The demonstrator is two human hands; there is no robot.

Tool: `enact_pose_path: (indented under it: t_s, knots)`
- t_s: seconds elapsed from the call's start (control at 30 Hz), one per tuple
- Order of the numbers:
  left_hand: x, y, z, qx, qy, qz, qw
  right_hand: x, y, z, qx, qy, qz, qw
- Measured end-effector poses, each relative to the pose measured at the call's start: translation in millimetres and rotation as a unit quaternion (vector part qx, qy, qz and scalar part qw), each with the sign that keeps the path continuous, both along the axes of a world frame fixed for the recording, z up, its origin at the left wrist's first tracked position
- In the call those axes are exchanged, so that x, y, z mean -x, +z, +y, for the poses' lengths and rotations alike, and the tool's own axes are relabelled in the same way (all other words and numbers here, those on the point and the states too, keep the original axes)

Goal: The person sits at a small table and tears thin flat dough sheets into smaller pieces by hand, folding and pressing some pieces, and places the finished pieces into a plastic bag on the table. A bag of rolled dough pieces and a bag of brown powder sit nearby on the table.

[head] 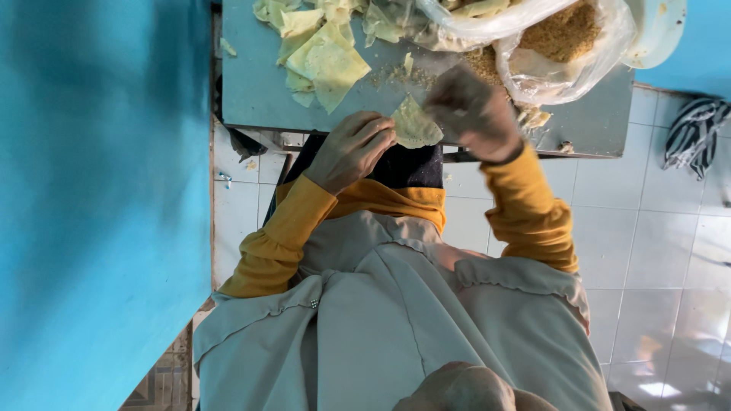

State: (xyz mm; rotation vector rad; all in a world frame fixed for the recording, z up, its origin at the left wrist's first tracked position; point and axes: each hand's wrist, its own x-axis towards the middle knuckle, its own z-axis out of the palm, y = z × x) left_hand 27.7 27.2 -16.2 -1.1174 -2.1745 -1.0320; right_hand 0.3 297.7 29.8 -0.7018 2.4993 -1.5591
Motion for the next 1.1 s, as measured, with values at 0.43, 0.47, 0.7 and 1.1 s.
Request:
enact_pose_path:
  t_s: [0.43, 0.47, 0.7, 1.1]
  knots:
    - [-3, -1, 4, -0.009, 0.034, -0.007, 0.999, -55, -10, -17, -0.253, 0.005, 0.419, 0.872]
    - [-4, -1, 4, -0.009, 0.037, -0.009, 0.999, -58, -12, -15, -0.256, -0.01, 0.42, 0.871]
    - [-16, -9, 6, 0.086, 0.159, 0.101, 0.978, -63, -22, -15, -0.285, -0.048, 0.435, 0.853]
    - [-22, -10, 8, 0.119, 0.101, 0.116, 0.981, -66, -18, -31, -0.153, -0.058, 0.357, 0.919]
